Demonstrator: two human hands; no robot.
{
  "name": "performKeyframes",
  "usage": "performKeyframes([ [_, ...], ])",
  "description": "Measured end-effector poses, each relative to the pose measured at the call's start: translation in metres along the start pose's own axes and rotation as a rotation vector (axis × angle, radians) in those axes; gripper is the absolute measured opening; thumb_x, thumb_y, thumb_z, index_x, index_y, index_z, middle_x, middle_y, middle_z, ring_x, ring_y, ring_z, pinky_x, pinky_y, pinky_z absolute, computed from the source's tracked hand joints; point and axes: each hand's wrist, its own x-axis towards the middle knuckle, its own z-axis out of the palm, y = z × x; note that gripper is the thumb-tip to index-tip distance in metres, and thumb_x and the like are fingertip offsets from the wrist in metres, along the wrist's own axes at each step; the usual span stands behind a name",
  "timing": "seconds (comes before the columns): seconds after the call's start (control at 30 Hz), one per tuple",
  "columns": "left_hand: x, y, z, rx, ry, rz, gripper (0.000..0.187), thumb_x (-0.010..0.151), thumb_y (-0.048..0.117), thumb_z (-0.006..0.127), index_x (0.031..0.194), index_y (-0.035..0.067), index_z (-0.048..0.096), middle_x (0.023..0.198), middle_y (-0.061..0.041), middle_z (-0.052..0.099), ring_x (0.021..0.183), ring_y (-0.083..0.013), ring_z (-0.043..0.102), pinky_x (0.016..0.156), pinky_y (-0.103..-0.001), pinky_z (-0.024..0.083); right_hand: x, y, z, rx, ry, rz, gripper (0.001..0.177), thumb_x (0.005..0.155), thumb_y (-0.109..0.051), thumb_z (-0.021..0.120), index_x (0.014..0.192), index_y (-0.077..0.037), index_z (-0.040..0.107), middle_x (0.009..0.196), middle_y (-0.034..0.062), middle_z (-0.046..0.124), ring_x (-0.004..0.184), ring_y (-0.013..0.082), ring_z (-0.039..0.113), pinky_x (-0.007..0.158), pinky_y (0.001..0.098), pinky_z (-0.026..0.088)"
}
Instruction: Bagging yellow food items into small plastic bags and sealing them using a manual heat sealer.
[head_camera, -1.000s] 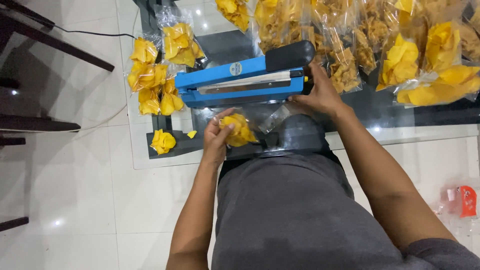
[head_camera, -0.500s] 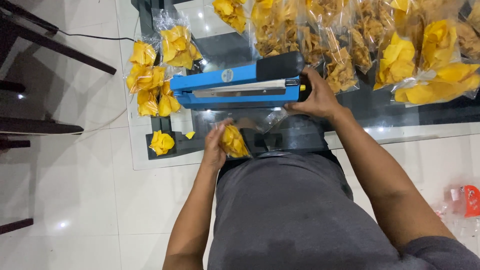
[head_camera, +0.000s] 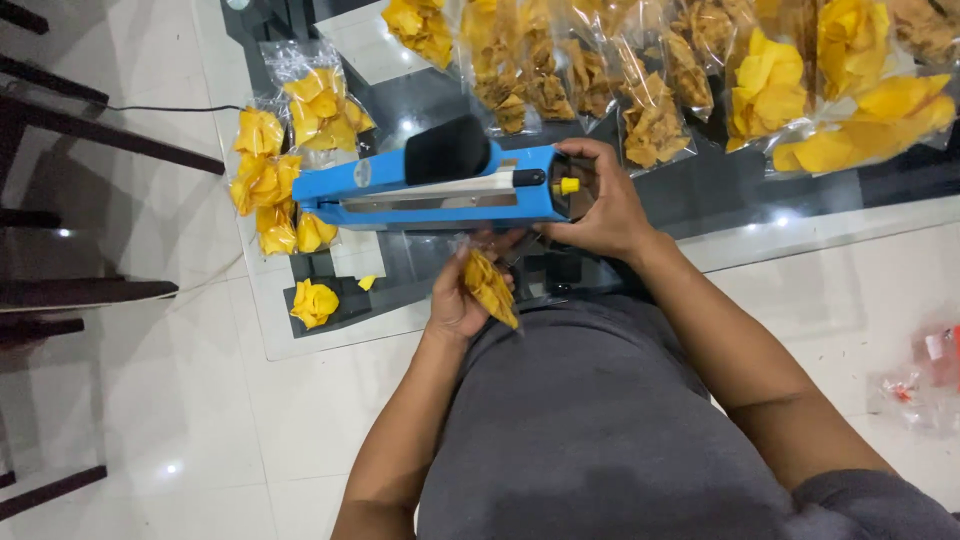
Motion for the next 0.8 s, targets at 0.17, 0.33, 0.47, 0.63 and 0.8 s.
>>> performKeyframes([
  [0.17,-0.005,0.004,0.006,-0.006,0.004,-0.007,0.043,0.096,0.040,0.064,0.127,0.010,0.066,0.127,-0.022,0.069,0.085,-0.0326,0.077,0.074,-0.044,0.067,0.002,-0.018,0.004,0.049,0.022,-0.057,0.083,0.070,-0.013,0.099,0.128,-0.002,0.041,0.137,0.0204,0.051,0.131,0.0399,0.057,0.107,0.0455,0.052],
  [0.33,-0.006,0.007,-0.009,-0.020,-0.029,-0.015,0.051,0.095,0.041,0.064,0.135,0.009,0.060,0.119,-0.017,0.068,0.085,-0.0318,0.076,0.076,-0.044,0.066,0.002,-0.025,0.008,0.058,0.056,-0.140,0.078,0.069,-0.009,0.100,0.121,-0.001,0.043,0.136,0.0217,0.055,0.129,0.0394,0.059,0.105,0.0434,0.052],
  [0.47,-0.005,0.009,-0.014,-0.010,-0.065,-0.019,0.053,0.095,0.044,0.062,0.136,0.010,0.059,0.141,-0.024,0.058,0.087,-0.0305,0.076,0.078,-0.043,0.066,0.004,-0.033,0.006,0.039,0.045,-0.159,0.073,0.072,-0.009,0.099,0.119,-0.001,0.043,0.138,0.0227,0.054,0.128,0.0400,0.059,0.102,0.0418,0.054],
  [0.63,-0.009,0.012,-0.014,-0.043,-0.029,-0.022,0.054,0.095,0.043,0.061,0.136,0.009,0.060,0.140,-0.025,0.061,0.088,-0.0309,0.076,0.080,-0.043,0.065,0.011,-0.041,0.003,0.067,-0.026,-0.195,0.072,0.068,-0.002,0.097,0.117,0.002,0.045,0.137,0.0263,0.054,0.124,0.0446,0.061,0.099,0.0459,0.057],
  [0.8,-0.008,0.017,-0.002,-0.027,-0.072,-0.018,0.051,0.095,0.042,0.063,0.134,0.009,0.061,0.144,-0.027,0.056,0.088,-0.0285,0.076,0.079,-0.042,0.065,0.013,-0.039,0.000,0.063,-0.052,-0.216,0.069,0.071,-0.006,0.097,0.116,0.002,0.046,0.140,0.0275,0.053,0.124,0.0444,0.061,0.097,0.0448,0.057],
])
